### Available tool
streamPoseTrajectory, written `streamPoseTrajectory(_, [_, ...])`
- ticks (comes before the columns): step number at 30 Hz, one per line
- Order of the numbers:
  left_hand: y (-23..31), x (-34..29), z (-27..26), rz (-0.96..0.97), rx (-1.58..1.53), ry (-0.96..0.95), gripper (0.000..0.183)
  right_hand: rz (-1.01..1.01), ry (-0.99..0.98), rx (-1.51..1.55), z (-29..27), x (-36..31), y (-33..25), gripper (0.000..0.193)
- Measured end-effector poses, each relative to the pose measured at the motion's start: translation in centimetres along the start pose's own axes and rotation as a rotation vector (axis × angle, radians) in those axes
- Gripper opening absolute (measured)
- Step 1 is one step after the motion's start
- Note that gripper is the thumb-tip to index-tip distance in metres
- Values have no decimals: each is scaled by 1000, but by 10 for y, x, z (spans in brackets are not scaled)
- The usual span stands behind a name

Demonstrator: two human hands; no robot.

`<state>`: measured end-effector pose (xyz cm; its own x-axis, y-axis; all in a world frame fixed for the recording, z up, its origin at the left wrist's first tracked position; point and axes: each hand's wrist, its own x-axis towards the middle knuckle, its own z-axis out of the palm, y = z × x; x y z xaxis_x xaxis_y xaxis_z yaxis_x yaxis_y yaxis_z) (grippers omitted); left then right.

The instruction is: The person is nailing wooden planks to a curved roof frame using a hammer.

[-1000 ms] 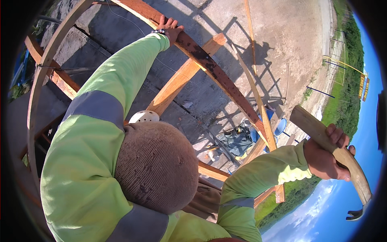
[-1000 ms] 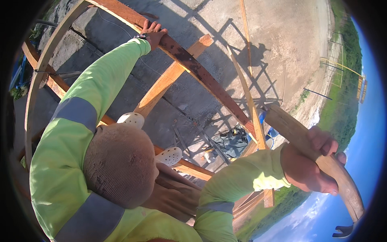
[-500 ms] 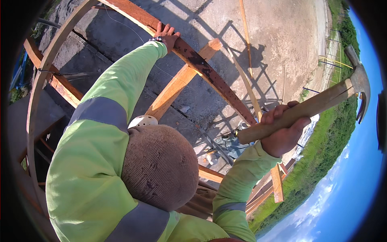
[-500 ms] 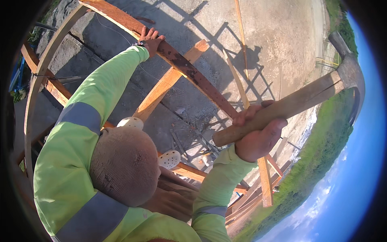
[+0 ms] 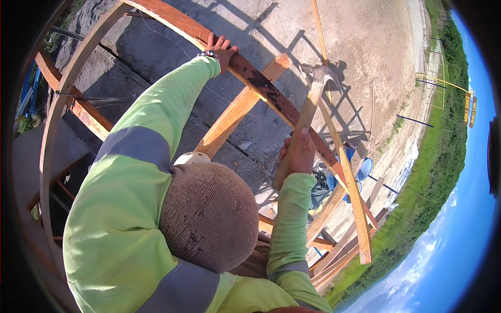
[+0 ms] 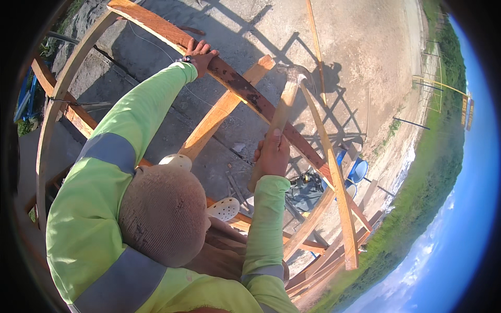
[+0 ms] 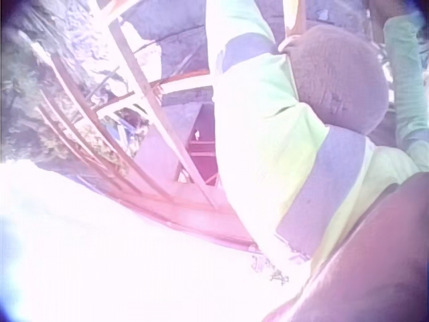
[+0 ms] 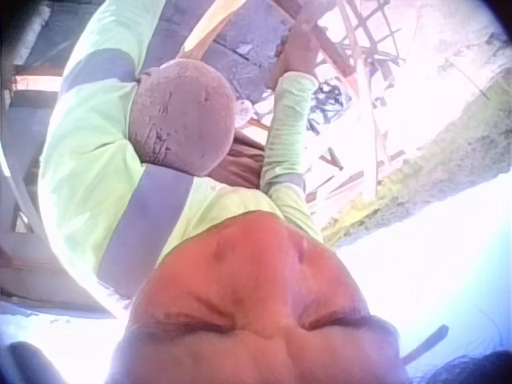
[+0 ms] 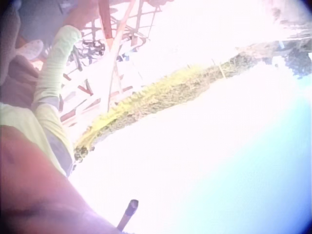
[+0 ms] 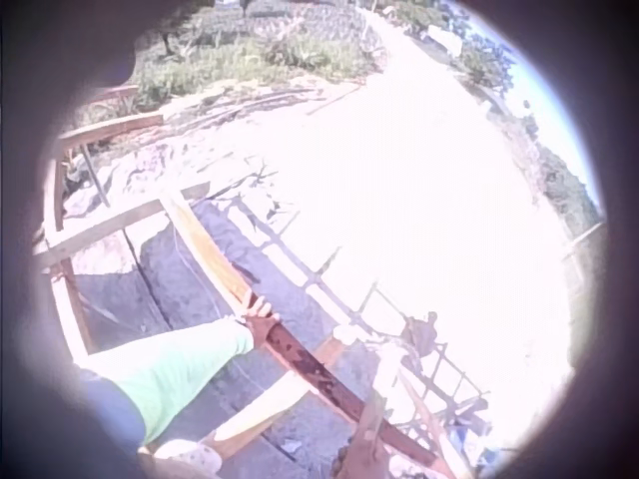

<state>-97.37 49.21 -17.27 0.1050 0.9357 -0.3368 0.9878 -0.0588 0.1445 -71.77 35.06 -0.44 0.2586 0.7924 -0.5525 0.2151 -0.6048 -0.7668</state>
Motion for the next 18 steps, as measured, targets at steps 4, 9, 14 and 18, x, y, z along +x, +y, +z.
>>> streamPoseTrajectory(4, [-2,1,0,-18,24,-15,68,-615,112,447,-65,-27,-105,58])
streamPoseTrajectory(9, [3,-3,-6,6,50,10,67,-1187,340,551,-72,-33,-145,66])
streamPoseTrajectory(14, [9,4,2,15,27,0,70,59,-229,-465,17,33,110,41])
streamPoseTrajectory(18, [13,-19,5,25,23,-86,72,150,-136,-191,-1,12,58,29])
